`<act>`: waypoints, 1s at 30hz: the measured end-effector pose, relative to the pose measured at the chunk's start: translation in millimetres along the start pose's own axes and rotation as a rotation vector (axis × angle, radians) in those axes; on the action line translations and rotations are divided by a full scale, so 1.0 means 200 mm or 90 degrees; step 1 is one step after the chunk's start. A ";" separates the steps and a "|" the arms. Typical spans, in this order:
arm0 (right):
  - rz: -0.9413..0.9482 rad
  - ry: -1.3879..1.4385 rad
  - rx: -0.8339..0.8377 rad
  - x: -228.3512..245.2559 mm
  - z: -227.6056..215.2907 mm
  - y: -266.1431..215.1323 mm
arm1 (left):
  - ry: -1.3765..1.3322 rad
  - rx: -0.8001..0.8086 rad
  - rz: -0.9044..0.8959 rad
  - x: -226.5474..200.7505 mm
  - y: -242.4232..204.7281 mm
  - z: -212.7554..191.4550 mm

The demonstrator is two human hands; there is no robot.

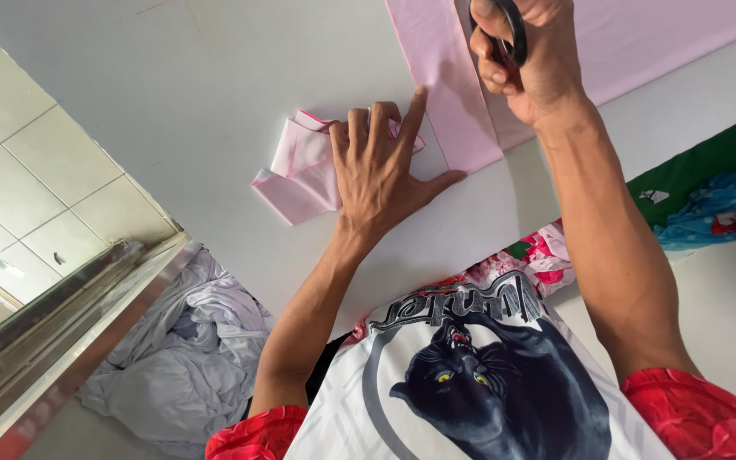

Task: The person measures and marks a pink fabric with a ruler and orange chalk, then uses scissors to cut the fabric into strips along the marked lines.

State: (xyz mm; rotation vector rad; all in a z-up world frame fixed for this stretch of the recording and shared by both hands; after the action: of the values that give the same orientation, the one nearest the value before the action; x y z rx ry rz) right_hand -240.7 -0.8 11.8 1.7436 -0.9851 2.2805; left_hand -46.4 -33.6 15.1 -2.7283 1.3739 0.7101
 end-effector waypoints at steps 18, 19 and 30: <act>-0.102 -0.001 -0.018 -0.16 -0.13 -0.54 | -0.430 -0.191 0.012 0.37 -0.08 -0.10; -0.095 0.002 -0.022 -0.18 -0.18 -0.65 | -0.432 -0.182 0.010 0.33 -0.02 -0.20; 0.154 0.018 -0.230 -0.57 -0.68 -1.59 | -0.080 -0.101 0.039 -0.20 0.26 0.01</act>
State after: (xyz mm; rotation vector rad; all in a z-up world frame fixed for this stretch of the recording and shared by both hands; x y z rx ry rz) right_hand -171.4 356.8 27.8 1.5088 -1.5624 2.0727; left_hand -107.4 -33.9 38.4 -2.7110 1.4362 1.0170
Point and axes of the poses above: each hand's wrist, its own y-axis towards the middle knuckle, its own z-axis out of the palm, x = y × z, the point moved 6 cm from there along y, towards the middle knuckle, and after that the axes turned 3 degrees about -z, right-handed, at the moved point
